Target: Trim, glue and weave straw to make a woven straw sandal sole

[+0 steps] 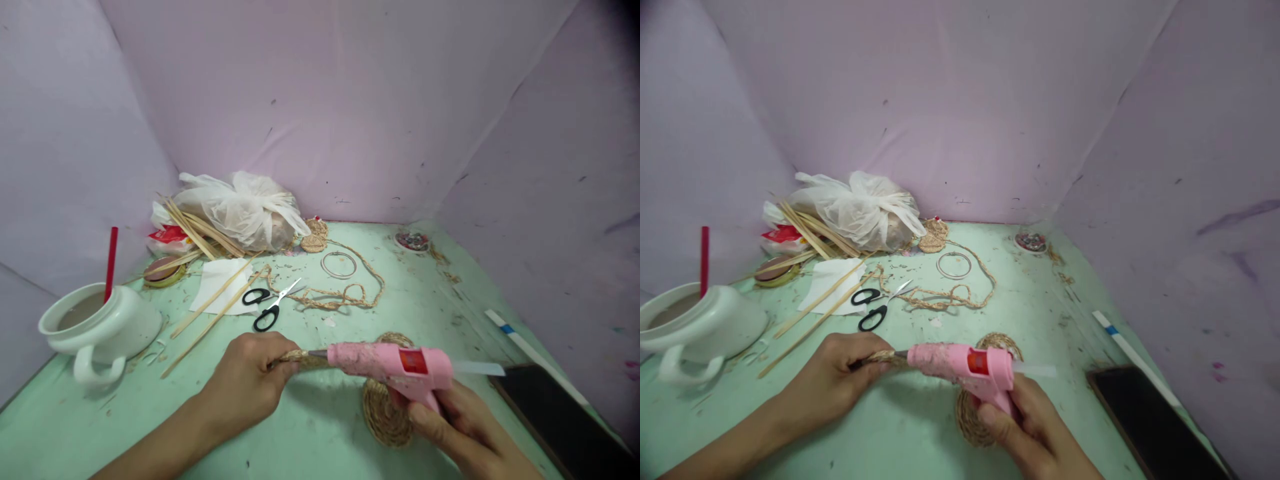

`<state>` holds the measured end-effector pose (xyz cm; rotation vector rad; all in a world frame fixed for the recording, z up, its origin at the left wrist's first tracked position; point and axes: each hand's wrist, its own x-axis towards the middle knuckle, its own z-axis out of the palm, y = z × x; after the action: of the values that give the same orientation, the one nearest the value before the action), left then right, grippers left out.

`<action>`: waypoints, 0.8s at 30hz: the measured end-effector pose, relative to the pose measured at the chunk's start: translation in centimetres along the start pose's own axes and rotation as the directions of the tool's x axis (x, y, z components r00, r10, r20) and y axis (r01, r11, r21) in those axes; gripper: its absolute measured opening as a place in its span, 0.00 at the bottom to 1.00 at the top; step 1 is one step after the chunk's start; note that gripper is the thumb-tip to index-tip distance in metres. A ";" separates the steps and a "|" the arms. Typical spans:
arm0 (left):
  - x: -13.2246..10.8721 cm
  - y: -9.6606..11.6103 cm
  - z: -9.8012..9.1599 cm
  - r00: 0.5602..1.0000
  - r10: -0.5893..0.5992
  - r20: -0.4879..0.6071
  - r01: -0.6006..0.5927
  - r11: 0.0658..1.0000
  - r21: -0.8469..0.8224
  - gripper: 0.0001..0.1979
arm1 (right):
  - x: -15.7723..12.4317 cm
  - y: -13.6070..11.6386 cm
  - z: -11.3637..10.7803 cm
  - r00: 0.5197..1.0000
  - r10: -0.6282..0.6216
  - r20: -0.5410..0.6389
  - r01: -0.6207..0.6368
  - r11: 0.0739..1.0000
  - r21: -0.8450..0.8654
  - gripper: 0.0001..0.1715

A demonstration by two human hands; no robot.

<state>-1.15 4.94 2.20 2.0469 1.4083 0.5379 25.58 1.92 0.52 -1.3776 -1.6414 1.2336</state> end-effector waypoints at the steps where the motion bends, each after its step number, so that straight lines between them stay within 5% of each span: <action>1: 0.0 0.0 0.0 1.000 0.014 0.000 -0.014 1.000 0.004 0.10 | -0.1 -0.1 0.2 1.000 0.009 -0.004 -0.009 1.000 0.005 0.20; 17: -0.7 -0.7 0.6 0.934 0.318 -0.163 -0.289 0.940 0.179 0.16 | 0.1 -0.1 -0.4 1.000 0.008 -0.003 -0.008 0.999 0.046 0.18; 24: -0.7 -0.6 0.6 0.947 0.282 -0.153 -0.259 0.953 0.154 0.16 | 0.2 0.2 -1.2 0.996 -0.018 0.089 0.018 1.000 -0.007 0.16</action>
<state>-1.46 4.34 1.35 2.3692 1.2934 0.7729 26.74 2.42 0.74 -1.3266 -1.7173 1.2961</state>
